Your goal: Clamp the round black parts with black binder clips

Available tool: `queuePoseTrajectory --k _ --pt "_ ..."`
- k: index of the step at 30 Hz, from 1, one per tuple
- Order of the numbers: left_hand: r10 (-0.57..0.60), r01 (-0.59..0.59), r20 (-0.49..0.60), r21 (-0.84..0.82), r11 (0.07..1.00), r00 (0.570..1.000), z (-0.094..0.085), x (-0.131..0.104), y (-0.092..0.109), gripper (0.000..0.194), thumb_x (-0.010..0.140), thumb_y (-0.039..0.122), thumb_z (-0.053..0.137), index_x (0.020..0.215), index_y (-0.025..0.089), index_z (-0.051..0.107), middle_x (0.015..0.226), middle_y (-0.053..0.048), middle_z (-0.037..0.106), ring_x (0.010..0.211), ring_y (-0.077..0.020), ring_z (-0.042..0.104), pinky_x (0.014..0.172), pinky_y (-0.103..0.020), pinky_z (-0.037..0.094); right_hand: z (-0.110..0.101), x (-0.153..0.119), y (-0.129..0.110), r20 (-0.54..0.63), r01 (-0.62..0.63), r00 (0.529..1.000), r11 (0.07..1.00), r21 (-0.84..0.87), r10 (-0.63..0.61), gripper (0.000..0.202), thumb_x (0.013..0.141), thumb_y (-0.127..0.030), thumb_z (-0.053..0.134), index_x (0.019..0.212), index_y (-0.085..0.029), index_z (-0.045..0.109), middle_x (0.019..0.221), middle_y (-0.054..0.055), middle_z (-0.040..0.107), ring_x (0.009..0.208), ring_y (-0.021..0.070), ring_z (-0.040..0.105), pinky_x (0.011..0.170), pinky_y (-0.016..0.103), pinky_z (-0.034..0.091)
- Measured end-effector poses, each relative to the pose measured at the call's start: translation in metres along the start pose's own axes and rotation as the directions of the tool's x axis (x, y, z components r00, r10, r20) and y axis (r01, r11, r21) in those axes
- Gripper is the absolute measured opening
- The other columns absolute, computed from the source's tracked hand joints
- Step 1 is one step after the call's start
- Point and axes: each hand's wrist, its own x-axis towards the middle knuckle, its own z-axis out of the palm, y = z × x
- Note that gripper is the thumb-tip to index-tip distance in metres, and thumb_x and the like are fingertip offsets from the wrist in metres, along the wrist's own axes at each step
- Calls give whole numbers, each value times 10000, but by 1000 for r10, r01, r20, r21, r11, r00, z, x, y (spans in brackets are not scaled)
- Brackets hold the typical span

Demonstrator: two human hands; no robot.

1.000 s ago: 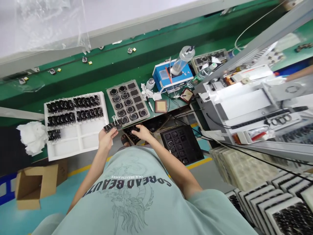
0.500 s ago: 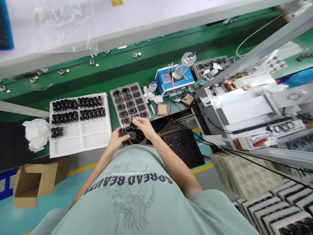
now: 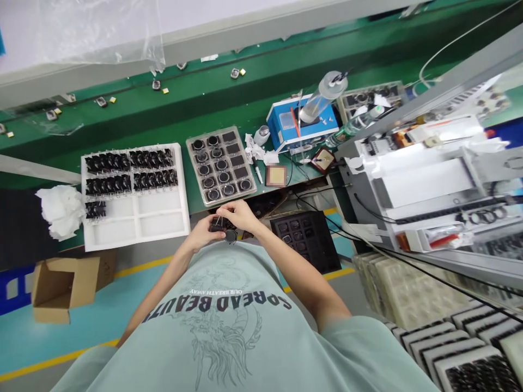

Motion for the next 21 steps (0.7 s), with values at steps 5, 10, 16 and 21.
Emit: queuePoseTrajectory --k 5,10,16,21 --pt "-149 146 -13 -149 978 989 -8 -7 -12 615 505 32 882 1085 144 713 821 -69 726 776 -232 676 801 -391 553 -11 -13 14 -158 -106 981 994 38 111 474 768 -600 697 886 -146 762 757 52 709 706 203 611 653 306 480" --pt "-299 217 -175 -379 900 938 -35 -14 -26 532 595 62 870 1087 158 694 853 -60 713 722 -176 686 721 -338 601 -7 -9 54 -160 -272 953 959 -75 258 531 728 -550 748 1044 -124 742 881 90 717 818 229 651 805 368 522" --pt "-417 334 -60 -499 800 907 -14 23 -34 278 681 9 789 919 128 706 903 -88 723 715 -149 691 724 -276 610 -3 -24 80 -29 -69 997 995 66 71 888 571 -391 894 1378 -219 565 1403 150 569 1278 287 542 1033 427 458" --pt "-493 501 137 -426 754 859 57 81 -31 196 732 -10 723 875 122 698 846 -101 721 724 -166 690 754 -297 595 -34 -58 88 -236 -29 968 970 240 87 572 724 -430 782 1219 -186 632 1157 85 698 1011 211 668 897 342 527"
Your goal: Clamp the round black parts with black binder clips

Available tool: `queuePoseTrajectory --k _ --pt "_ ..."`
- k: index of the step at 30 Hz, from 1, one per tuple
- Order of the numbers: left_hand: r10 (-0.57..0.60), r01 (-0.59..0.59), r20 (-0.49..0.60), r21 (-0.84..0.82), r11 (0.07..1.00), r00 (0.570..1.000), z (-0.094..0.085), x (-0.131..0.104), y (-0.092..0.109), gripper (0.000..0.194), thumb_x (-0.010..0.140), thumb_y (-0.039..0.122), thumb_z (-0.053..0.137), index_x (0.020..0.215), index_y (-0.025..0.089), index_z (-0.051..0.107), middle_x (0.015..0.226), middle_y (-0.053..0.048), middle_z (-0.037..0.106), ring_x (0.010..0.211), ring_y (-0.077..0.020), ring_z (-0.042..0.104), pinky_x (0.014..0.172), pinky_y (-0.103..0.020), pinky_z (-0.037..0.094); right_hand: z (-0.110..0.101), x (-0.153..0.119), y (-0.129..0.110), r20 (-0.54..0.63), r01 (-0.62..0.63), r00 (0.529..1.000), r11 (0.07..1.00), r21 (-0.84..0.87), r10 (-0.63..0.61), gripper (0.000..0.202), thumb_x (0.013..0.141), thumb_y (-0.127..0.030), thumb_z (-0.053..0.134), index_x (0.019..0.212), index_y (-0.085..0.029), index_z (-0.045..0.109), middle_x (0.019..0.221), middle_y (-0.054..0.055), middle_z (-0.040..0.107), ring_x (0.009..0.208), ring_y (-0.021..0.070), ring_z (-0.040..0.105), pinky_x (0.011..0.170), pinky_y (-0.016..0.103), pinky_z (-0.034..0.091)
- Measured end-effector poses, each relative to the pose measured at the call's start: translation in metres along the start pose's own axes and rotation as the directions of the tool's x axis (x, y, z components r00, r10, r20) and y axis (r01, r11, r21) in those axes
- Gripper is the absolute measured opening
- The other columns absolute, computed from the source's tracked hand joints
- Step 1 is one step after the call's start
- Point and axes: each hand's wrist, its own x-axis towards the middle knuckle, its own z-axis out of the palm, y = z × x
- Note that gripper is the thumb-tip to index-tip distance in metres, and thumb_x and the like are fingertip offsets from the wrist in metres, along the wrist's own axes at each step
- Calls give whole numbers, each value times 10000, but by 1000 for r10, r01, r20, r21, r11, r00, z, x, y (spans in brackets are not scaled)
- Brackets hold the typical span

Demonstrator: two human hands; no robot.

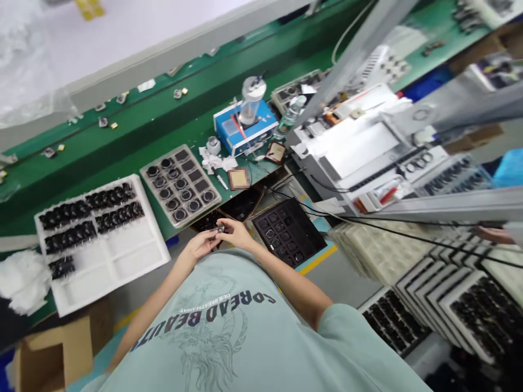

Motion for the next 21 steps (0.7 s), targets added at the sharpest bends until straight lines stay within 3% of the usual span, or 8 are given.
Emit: queuePoseTrajectory --k 2,4,8,10,13,16,18,21 --pt "-30 31 -27 39 999 999 30 23 4 119 776 24 689 852 115 680 798 -97 702 691 -157 669 719 -292 579 -22 3 2 -182 -64 982 994 -84 48 481 746 -399 753 1155 -168 649 1007 58 719 882 198 678 832 328 536" --pt "-29 35 -74 72 997 997 57 45 9 41 840 92 635 813 122 645 729 -81 662 648 -152 640 678 -293 562 -47 13 3 -360 -173 929 957 -232 80 393 743 -340 750 1085 -163 672 914 53 716 848 212 676 831 340 527" --pt "5 12 -149 108 994 989 95 80 19 128 880 109 550 763 158 559 653 -31 573 595 -135 583 653 -284 535 -92 29 0 -568 -327 822 857 -398 50 380 678 -229 789 1040 -168 694 1007 108 713 973 254 655 930 376 489" --pt "27 -7 -178 111 994 984 106 90 21 141 882 94 542 767 175 528 641 -5 545 579 -123 555 657 -277 530 -106 27 -2 -581 -279 813 905 -320 46 460 655 -218 787 1100 -169 685 1057 99 704 949 230 651 931 371 489" --pt "50 -29 -209 104 994 977 113 95 22 150 886 95 563 780 186 508 644 14 527 556 -105 522 644 -254 516 -116 16 -3 -514 -135 849 991 11 122 586 643 -277 772 1207 -177 646 1059 59 690 831 177 643 814 339 527" --pt "64 -48 -217 78 996 974 112 90 22 156 867 86 600 788 189 513 634 25 513 538 -96 501 635 -244 513 -118 4 -8 -404 -66 893 947 315 197 685 628 -312 769 1281 -199 598 1022 33 678 800 155 637 684 280 513" --pt "74 -65 -204 52 997 976 107 81 23 147 866 85 600 789 188 528 628 23 519 552 -102 523 664 -261 535 -117 2 -13 -364 -62 908 925 374 208 707 618 -289 763 1296 -208 581 966 15 675 778 141 632 638 247 480" --pt "101 -101 -158 4 995 982 90 56 24 100 869 106 602 799 172 577 672 -16 582 640 -137 613 731 -304 565 -110 12 -19 -357 -68 915 945 320 186 657 628 -281 728 1262 -198 573 874 -9 665 695 121 604 577 225 428"
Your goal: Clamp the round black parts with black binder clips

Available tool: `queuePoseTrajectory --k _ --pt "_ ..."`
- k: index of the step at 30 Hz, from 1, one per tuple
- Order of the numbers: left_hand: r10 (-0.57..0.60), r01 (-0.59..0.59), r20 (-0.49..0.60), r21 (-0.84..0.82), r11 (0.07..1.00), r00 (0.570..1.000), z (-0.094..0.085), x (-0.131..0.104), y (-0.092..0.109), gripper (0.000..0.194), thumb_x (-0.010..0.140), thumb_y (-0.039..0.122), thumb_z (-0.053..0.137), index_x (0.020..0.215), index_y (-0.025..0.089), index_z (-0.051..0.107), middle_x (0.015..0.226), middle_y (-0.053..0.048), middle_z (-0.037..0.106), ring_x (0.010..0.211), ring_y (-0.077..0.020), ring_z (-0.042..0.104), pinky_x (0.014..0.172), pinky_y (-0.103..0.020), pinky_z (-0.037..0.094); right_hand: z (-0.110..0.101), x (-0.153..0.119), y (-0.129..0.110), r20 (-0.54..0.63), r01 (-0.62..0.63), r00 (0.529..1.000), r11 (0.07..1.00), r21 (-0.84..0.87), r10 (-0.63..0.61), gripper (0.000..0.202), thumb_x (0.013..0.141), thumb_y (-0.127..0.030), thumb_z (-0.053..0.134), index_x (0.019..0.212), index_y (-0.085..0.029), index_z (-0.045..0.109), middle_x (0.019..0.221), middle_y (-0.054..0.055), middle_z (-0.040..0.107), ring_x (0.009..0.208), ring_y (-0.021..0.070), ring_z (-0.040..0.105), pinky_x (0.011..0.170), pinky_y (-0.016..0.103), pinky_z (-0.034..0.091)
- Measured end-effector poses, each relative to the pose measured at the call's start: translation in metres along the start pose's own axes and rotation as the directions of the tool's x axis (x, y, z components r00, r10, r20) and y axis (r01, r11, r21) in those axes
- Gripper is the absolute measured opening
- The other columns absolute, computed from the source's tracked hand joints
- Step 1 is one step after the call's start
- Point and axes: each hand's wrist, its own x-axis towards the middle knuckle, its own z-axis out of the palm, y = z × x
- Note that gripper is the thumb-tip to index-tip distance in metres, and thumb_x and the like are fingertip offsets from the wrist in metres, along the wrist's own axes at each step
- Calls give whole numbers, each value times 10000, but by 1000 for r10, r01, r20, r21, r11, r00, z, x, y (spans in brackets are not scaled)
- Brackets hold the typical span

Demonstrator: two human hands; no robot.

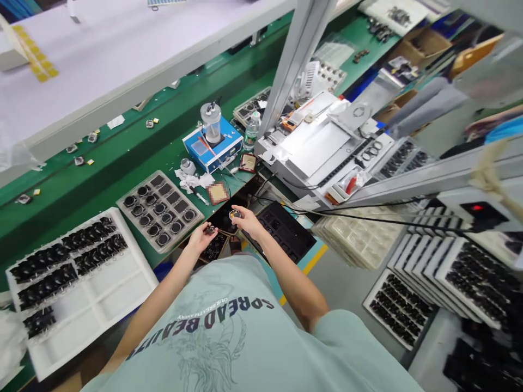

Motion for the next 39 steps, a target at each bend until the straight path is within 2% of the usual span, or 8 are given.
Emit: queuePoseTrajectory --k 6,9,13,16,19,29,37,39 --pt "81 -67 109 -128 990 991 -80 -61 10 147 921 180 547 924 91 664 821 -122 688 770 -196 701 759 -329 590 60 35 -3 95 107 992 948 -299 -82 287 660 -301 674 913 -180 608 742 -23 647 637 136 581 600 245 442" --pt "134 -119 63 -201 972 989 -122 -88 14 206 955 203 499 985 79 661 841 -129 705 738 -185 703 692 -293 592 107 64 -16 204 280 958 808 -519 -200 221 752 -307 621 923 -172 663 732 -7 662 685 166 611 673 276 479" --pt "229 -221 0 -261 940 974 -166 -112 20 206 970 239 492 1006 116 653 836 -92 712 673 -159 691 597 -256 575 182 108 -51 340 430 889 302 -851 -307 308 863 -221 563 1139 -154 684 943 82 737 890 223 678 824 314 505" --pt "257 -252 -19 -282 926 966 -189 -125 25 215 975 261 491 1021 126 651 855 -85 714 670 -158 691 573 -257 566 229 134 -72 500 473 857 -195 -860 -125 331 878 -126 540 1167 -138 702 1101 163 732 1052 264 675 908 327 494" --pt "264 -259 -29 -323 910 964 -208 -133 28 218 976 266 490 1020 129 653 856 -83 713 688 -151 690 588 -252 564 257 147 -77 532 510 845 -387 -768 57 312 814 -60 593 1079 -114 748 1110 207 729 1069 294 680 929 350 500" --pt "241 -255 -87 -374 892 967 -248 -132 31 201 955 266 516 961 136 670 832 -77 707 656 -125 643 565 -226 521 257 130 -43 593 571 796 -480 -666 124 364 881 8 472 1169 -87 673 1208 222 653 1116 272 649 951 343 494" --pt "320 -321 -50 -293 901 946 -238 -115 43 173 840 256 636 968 151 689 886 -84 720 675 -119 614 536 -200 459 234 105 -10 564 524 825 -329 -785 -32 445 901 -13 439 1307 -93 605 1267 188 652 1135 238 638 965 308 498" --pt "362 -357 -37 -286 889 931 -228 -111 47 178 792 212 666 958 156 700 896 -78 715 693 -118 616 552 -198 459 231 99 -4 531 499 835 -210 -841 -143 482 915 -27 416 1369 -94 563 1303 176 648 1200 238 608 1006 320 483"
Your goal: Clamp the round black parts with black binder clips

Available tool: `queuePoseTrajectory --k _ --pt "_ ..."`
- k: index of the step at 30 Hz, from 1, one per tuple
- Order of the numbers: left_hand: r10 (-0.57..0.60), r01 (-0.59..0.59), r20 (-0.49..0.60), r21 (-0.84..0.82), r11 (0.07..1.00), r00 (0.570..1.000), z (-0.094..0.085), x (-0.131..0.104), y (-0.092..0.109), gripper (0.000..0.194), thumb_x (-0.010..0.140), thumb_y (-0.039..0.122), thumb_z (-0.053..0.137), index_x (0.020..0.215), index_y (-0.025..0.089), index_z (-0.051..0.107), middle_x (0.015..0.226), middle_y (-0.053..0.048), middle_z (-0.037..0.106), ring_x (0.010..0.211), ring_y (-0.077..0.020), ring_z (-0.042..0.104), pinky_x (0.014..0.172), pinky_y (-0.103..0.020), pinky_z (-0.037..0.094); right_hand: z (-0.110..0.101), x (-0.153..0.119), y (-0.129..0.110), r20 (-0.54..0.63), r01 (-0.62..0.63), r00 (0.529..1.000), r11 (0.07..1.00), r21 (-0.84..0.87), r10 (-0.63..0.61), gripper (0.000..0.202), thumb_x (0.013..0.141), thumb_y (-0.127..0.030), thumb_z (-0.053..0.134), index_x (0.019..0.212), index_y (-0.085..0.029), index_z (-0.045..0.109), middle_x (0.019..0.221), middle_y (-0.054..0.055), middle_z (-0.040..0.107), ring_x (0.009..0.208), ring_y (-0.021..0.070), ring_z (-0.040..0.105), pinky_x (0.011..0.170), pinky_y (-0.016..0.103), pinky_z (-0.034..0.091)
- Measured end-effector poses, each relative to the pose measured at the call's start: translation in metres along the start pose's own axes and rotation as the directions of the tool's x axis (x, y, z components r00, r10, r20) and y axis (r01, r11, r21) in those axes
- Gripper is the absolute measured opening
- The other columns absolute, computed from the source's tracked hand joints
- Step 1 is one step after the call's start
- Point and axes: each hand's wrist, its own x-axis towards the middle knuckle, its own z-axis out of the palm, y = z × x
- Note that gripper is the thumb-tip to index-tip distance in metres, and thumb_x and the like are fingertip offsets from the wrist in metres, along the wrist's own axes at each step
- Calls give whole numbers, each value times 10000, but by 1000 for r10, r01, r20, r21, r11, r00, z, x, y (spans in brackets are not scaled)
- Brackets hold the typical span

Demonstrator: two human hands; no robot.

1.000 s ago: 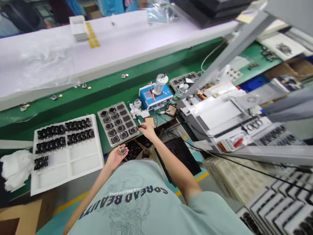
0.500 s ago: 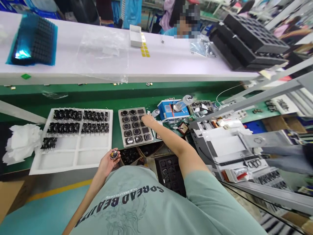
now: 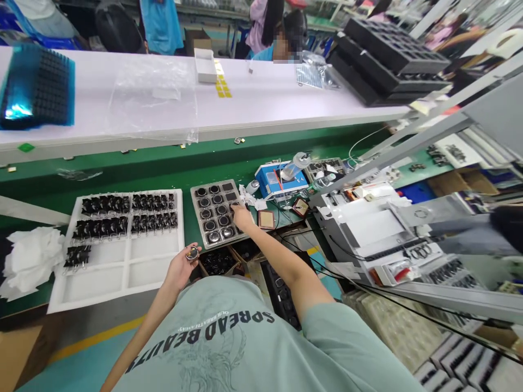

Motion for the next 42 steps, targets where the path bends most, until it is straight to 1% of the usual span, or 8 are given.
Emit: queuePoseTrajectory --k 5,9,13,18,23,28,32,42 --pt "188 -187 29 -18 982 982 35 7 -3 168 718 143 729 881 158 691 896 -46 680 767 -122 639 752 -261 535 17 -40 -25 -182 -58 957 765 641 225 340 938 -204 490 1221 -137 667 1075 115 748 981 226 700 924 352 545" --pt "251 -257 60 119 959 966 55 9 -6 266 725 193 746 980 174 674 920 -42 678 822 -154 641 762 -299 538 11 -82 -53 -133 57 985 525 849 108 334 948 -354 532 1192 -182 682 997 77 752 790 187 700 765 324 578" --pt "385 -408 143 429 806 912 64 6 -9 456 702 104 721 1140 208 653 882 -35 696 875 -195 648 840 -329 514 -32 -101 -62 -216 267 963 698 664 -163 372 936 -245 552 1297 -222 644 1222 103 683 992 202 668 892 337 538" --pt "356 -412 219 610 677 909 72 1 -17 744 667 48 742 1359 248 555 943 -51 719 977 -262 651 968 -406 468 -60 -93 -43 -74 448 879 765 462 -470 334 894 -103 535 1148 -211 722 1095 86 722 1026 211 651 952 331 485" --pt "411 -392 99 563 728 906 49 -4 -27 724 657 151 810 1331 224 554 1133 -99 685 969 -216 636 936 -354 468 -24 -54 10 -74 107 994 801 589 -78 359 890 -171 445 1155 -133 685 976 97 745 855 207 688 824 325 536" --pt "407 -298 -44 610 734 912 -4 -19 -43 495 685 184 784 1154 202 626 1054 -91 679 800 -169 628 818 -325 491 15 -30 45 -83 -118 979 853 508 185 351 880 -248 444 1103 -135 690 1048 115 748 947 236 677 877 337 519" --pt "403 -257 -111 613 747 908 -28 -32 -57 396 674 195 789 1047 201 658 1016 -85 684 765 -168 623 802 -327 507 30 -38 48 -158 -46 982 947 319 101 359 896 -223 438 1126 -122 695 1114 140 724 1074 265 610 958 366 473" --pt "349 -242 -93 556 795 933 -33 -36 -54 268 647 168 796 898 219 715 968 -73 694 768 -181 611 816 -320 515 29 -59 57 -55 249 968 966 66 -246 377 1007 -264 415 1235 -147 691 1278 129 673 1161 255 559 1029 355 416"
